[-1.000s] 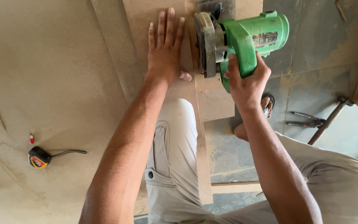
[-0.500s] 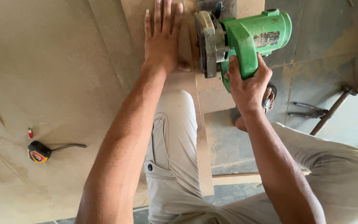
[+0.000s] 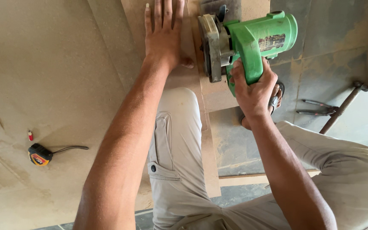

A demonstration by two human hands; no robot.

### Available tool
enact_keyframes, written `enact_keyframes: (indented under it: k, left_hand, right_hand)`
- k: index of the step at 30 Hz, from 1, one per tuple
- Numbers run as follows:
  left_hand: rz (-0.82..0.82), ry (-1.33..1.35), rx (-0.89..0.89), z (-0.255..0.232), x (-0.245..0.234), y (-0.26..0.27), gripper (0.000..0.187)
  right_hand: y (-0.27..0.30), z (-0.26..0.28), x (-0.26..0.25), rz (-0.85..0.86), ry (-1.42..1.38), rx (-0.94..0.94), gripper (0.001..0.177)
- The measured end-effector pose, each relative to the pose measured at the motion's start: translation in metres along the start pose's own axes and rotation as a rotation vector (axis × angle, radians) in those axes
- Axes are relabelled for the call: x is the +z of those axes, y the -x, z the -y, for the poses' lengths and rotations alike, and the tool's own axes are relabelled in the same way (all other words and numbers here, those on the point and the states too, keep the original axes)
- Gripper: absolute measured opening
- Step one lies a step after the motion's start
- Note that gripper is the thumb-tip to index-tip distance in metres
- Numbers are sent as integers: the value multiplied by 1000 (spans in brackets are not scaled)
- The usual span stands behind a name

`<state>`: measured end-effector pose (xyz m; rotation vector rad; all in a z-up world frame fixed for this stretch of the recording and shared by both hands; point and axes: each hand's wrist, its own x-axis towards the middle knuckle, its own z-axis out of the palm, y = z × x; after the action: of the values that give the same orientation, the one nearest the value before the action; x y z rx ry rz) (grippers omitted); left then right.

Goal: The person cuts a large board with a circular saw, moves wood pieces, and then marks lines on a board with a pencil.

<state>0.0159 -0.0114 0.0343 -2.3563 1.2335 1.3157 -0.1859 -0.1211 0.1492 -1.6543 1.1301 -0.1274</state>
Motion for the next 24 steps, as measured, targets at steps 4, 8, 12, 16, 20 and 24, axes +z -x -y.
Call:
enact_keyframes:
  k: [4,8,12,16,20,24]
  left_hand:
    - [1,-3,-7,-2,-6,2,163]
    - [-1,15,-8,-2,-8,2,166]
    - [-64,33,7,-1,-3,3,169]
    - [-76,66,7,0,-2,5,170]
    - [-73,54,0,-2,-6,8,169]
    - [-76,26,3,-1,-7,5,168]
  right_hand:
    - [4,-1,-2,0,28,3,19]
    - [10,-2,-5,1,34,11,17]
    - [19,-5,-6,5,25,9,12]
    - [22,-7,-6,2,51,-12,10]
    - [21,-1,-3,-27,-44,46,12]
    - [2,0,4,-70,14,-74,13]
